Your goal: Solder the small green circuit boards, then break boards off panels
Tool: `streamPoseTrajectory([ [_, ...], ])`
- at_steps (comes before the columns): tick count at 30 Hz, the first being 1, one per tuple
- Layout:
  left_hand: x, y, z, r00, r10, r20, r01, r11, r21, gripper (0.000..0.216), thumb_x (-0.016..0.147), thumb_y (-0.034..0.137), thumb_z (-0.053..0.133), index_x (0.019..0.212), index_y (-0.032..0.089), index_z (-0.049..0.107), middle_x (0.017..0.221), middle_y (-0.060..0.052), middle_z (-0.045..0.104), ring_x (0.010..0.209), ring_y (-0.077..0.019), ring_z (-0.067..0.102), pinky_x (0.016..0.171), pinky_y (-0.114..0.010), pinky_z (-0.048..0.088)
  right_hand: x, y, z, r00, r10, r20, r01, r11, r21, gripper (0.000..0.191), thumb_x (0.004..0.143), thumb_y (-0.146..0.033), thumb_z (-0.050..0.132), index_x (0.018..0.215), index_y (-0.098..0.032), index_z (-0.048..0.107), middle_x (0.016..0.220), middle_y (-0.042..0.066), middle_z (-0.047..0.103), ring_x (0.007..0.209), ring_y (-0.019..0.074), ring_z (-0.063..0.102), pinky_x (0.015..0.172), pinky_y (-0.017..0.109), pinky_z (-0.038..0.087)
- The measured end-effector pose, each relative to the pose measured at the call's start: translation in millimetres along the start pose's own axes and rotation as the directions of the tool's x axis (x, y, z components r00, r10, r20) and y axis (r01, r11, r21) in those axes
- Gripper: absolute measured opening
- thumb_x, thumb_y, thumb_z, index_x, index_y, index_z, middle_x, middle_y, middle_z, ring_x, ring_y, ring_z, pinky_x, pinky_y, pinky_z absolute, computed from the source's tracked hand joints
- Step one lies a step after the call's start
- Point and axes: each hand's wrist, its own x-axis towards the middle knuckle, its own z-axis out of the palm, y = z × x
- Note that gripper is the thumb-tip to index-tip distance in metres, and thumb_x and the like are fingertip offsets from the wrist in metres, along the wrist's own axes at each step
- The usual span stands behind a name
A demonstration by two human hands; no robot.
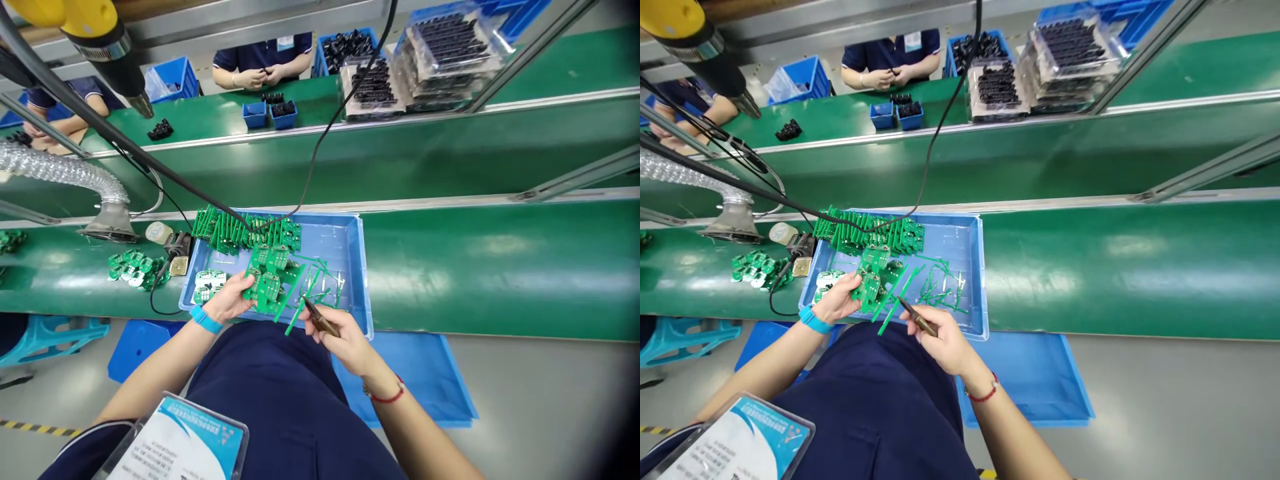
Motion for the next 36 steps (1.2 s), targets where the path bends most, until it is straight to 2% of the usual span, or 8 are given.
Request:
streamPoseTrajectory([
  [6,-3.6,12.3,-19.3,0.995,0.062,-0.079,-0.062,0.998,0.007,0.052,0.062,0.035,0.085,0.102,0.017,0.058,0.077,0.002,0.066,0.059,-0.0104,0.061,0.052,-0.021,0.052,12.2,40.4,-5.4,0.950,0.146,-0.276,-0.216,0.946,-0.244,0.046,0.059,-0.008,0.049,0.101,-0.016,0.066,0.094,0.011,0.063,0.094,0.0274,0.056,0.088,0.043,0.043],
  [13,-3.2,16.5,-12.6,0.995,0.095,0.005,-0.095,0.992,0.088,0.059,0.065,0.038,0.083,0.114,0.018,0.057,0.099,-0.005,0.070,0.073,-0.0144,0.066,0.064,-0.025,0.054,5.2,18.2,-1.8,0.990,0.096,-0.103,-0.114,0.976,-0.186,0.065,0.060,-0.010,0.046,0.122,-0.023,0.060,0.116,0.005,0.062,0.110,0.0230,0.057,0.101,0.039,0.042],
  [20,-8.8,11.7,-4.3,0.996,0.035,0.079,-0.039,0.998,0.045,0.056,0.060,0.037,0.086,0.107,0.018,0.061,0.084,-0.002,0.069,0.065,-0.0131,0.064,0.059,-0.023,0.053,-3.7,-6.2,5.4,0.999,0.018,-0.044,-0.016,0.998,0.058,0.043,0.064,-0.010,0.043,0.095,-0.020,0.071,0.073,0.001,0.061,0.069,0.0155,0.054,0.072,0.029,0.049],
  [24,-13.3,0.4,-0.7,0.995,-0.015,0.094,0.019,0.999,-0.043,0.045,0.058,0.048,0.084,0.083,0.017,0.062,0.067,0.001,0.065,0.053,-0.0109,0.060,0.054,-0.023,0.051,-8.8,-4.3,7.5,1.000,-0.007,-0.015,0.009,0.988,0.154,0.035,0.068,-0.014,0.048,0.092,-0.019,0.073,0.071,0.001,0.063,0.065,0.0145,0.056,0.064,0.026,0.050],
  [27,-12.1,5.7,0.3,0.995,0.012,0.103,-0.008,0.999,-0.039,0.045,0.058,0.045,0.084,0.086,0.017,0.063,0.068,0.001,0.065,0.054,-0.0107,0.060,0.055,-0.022,0.050,-4.6,12.3,3.8,0.994,0.059,-0.096,-0.041,0.983,0.181,0.040,0.066,-0.015,0.049,0.100,-0.019,0.071,0.078,0.002,0.066,0.067,0.0154,0.059,0.067,0.029,0.052],
  [30,-9.0,28.0,-3.2,0.980,-0.008,0.198,-0.025,0.986,0.164,0.047,0.064,0.034,0.083,0.104,0.018,0.063,0.084,-0.002,0.070,0.068,-0.0145,0.065,0.062,-0.023,0.052,7.0,31.9,-5.0,0.961,0.162,-0.224,-0.116,0.972,0.206,0.042,0.063,-0.015,0.055,0.102,-0.019,0.069,0.089,0.003,0.068,0.083,0.0189,0.062,0.080,0.035,0.052],
  [33,-6.3,49.9,-7.8,0.952,-0.125,0.280,-0.037,0.859,0.510,0.048,0.064,0.027,0.081,0.108,0.018,0.065,0.094,-0.006,0.070,0.084,-0.0207,0.065,0.071,-0.027,0.052,21.8,35.1,-8.4,0.948,0.230,-0.219,-0.164,0.945,0.282,0.033,0.068,-0.025,0.063,0.100,-0.019,0.066,0.094,0.004,0.068,0.092,0.0213,0.063,0.086,0.038,0.050],
  [36,-2.3,51.5,-8.4,0.985,-0.016,0.173,-0.095,0.785,0.612,0.046,0.063,0.030,0.079,0.106,0.019,0.066,0.091,-0.005,0.070,0.091,-0.0253,0.064,0.076,-0.030,0.051,35.9,21.0,2.8,0.963,0.240,-0.126,-0.177,0.909,0.377,0.037,0.072,-0.041,0.068,0.102,-0.020,0.064,0.103,0.005,0.068,0.097,0.0211,0.063,0.085,0.035,0.051],
])
